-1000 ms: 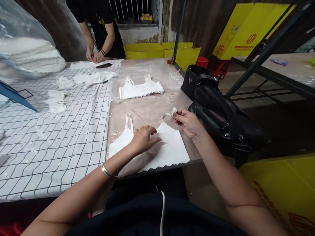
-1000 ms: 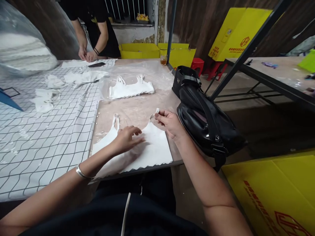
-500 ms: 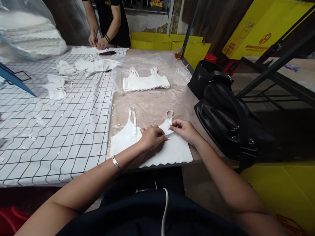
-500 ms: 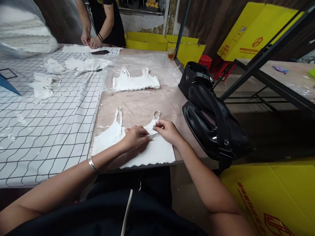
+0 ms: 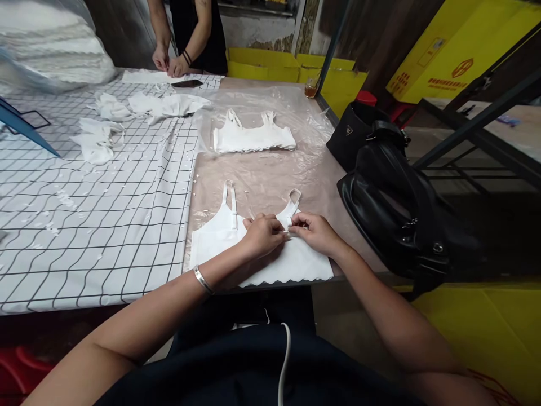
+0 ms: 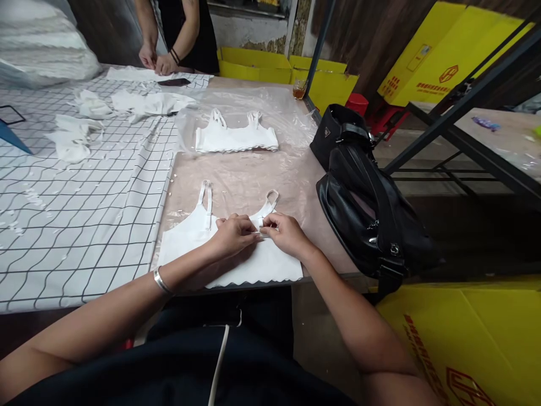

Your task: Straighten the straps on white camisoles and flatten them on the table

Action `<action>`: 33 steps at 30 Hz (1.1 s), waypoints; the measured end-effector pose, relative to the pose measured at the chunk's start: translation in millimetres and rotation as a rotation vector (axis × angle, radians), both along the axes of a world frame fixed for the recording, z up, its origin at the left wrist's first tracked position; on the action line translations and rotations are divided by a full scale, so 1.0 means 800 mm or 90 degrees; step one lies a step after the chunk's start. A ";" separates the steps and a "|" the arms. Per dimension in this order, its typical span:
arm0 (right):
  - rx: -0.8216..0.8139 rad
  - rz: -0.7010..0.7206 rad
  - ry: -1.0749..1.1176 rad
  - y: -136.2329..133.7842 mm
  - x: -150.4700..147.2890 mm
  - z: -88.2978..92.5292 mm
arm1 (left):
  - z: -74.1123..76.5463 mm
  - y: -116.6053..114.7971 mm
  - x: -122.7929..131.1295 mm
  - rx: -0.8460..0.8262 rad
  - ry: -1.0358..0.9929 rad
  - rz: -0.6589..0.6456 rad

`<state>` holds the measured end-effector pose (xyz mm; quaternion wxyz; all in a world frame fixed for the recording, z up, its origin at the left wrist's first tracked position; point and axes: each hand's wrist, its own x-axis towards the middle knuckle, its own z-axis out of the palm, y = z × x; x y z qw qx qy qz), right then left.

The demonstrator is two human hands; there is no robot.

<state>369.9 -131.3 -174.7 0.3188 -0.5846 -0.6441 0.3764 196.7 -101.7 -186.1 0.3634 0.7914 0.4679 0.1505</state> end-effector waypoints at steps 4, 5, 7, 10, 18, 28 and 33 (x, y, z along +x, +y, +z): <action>0.040 -0.015 0.024 -0.002 -0.013 -0.006 | -0.001 0.003 0.002 0.010 0.017 -0.004; 0.048 -0.026 0.036 -0.003 -0.016 -0.008 | -0.001 0.002 0.002 0.017 0.027 -0.005; 0.046 -0.059 0.081 -0.005 -0.023 -0.012 | -0.001 -0.006 -0.003 0.075 0.053 0.009; -0.035 -0.120 0.237 -0.003 -0.025 -0.012 | -0.004 -0.034 -0.019 0.254 0.083 -0.027; -0.240 -0.247 0.553 0.106 -0.003 0.021 | -0.033 -0.090 -0.049 0.358 0.094 -0.413; -0.239 -0.228 0.096 0.181 0.001 0.028 | -0.024 -0.083 -0.042 0.309 0.063 -0.421; -0.023 -0.310 -0.118 0.124 0.025 0.063 | -0.008 -0.083 -0.102 0.362 -0.029 -0.092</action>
